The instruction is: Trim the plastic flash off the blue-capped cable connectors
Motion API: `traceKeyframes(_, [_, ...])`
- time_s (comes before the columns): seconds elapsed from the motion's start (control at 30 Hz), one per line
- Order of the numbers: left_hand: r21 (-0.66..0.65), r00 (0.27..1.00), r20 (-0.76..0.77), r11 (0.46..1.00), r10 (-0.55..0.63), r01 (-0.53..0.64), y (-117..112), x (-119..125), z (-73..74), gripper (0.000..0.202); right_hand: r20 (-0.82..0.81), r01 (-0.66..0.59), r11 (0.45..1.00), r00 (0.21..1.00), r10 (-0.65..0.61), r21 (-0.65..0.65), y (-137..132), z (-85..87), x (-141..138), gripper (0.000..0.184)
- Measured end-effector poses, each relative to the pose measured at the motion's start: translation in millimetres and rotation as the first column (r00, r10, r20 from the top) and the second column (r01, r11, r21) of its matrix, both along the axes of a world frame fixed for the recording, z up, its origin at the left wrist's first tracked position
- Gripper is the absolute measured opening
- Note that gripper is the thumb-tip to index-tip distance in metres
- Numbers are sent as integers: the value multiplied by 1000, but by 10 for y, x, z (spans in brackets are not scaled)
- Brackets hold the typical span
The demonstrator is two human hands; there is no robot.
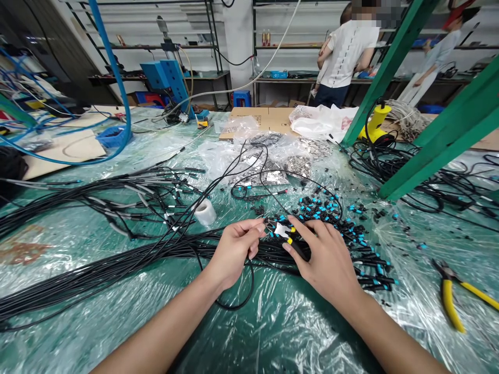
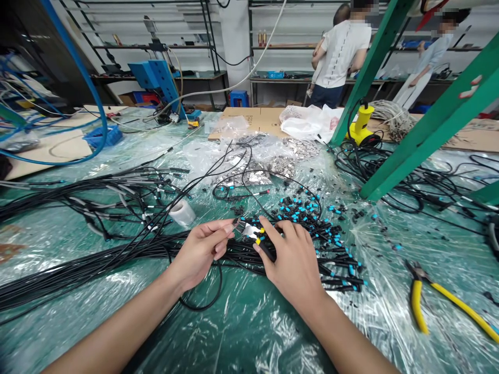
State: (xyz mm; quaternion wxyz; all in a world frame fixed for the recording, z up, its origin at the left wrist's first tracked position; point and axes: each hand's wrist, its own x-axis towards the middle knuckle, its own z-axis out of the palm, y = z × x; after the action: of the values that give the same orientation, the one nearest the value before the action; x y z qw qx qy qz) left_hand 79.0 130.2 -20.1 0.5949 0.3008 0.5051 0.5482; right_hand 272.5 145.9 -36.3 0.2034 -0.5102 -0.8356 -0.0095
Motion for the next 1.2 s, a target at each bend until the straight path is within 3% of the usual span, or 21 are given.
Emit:
traceKeyframes(0.13, [-4, 999, -11, 1000, -31, 31, 1, -19, -6, 34, 7, -2, 1000, 1000, 2, 30, 10, 4, 6, 55])
traceKeyframes(0.43, [81, 974, -216, 992, -75, 94, -22, -30, -84, 28, 69, 0, 1000, 998, -2, 26, 12, 23, 18, 57])
traceKeyframes(0.6, [96, 974, -218, 991, -66, 88, -40, -8, -52, 29, 76, 37, 997, 997, -32, -70, -52, 51, -23, 52])
traceKeyframes(0.73, [80, 991, -130, 996, -39, 50, -47, 3, -46, 34, -65, 33, 963, 997, -52, -267, -89, 93, -46, 46])
traceKeyframes(0.83, [79, 996, -86, 996, -29, 36, -42, -8, -50, 37, -325, -144, 856, 945, -30, -497, -79, 142, -49, 45])
traceKeyframes(0.9, [90, 997, -74, 995, -23, 30, -36, -20, -44, 36, -526, -351, 701, 849, -40, -620, -67, 178, -46, 45])
traceKeyframes(1.0, [106, 997, -71, 994, -24, 32, -33, -26, -25, 35, -670, -561, 391, 698, -251, -730, -63, 217, -44, 54])
traceKeyframes(1.03, [110, 997, -72, 993, -28, 35, -35, -21, -19, 35, -668, -591, 311, 666, -333, -744, -65, 221, -44, 58])
traceKeyframes(1.07, [112, 997, -70, 993, -31, 39, -38, -14, -14, 35, -662, -602, 279, 647, -379, -748, -68, 219, -47, 60])
traceKeyframes(1.1, [112, 997, -65, 993, -33, 40, -44, -5, -10, 35, -667, -593, 307, 642, -378, -745, -70, 213, -50, 60])
traceKeyframes(1.13, [109, 998, -58, 993, -31, 38, -50, 4, -8, 35, -676, -557, 389, 658, -333, -734, -73, 201, -54, 58])
traceKeyframes(1.2, [97, 999, -47, 995, -13, 18, -61, 20, -8, 36, -640, -403, 641, 746, -184, -654, -75, 165, -64, 50])
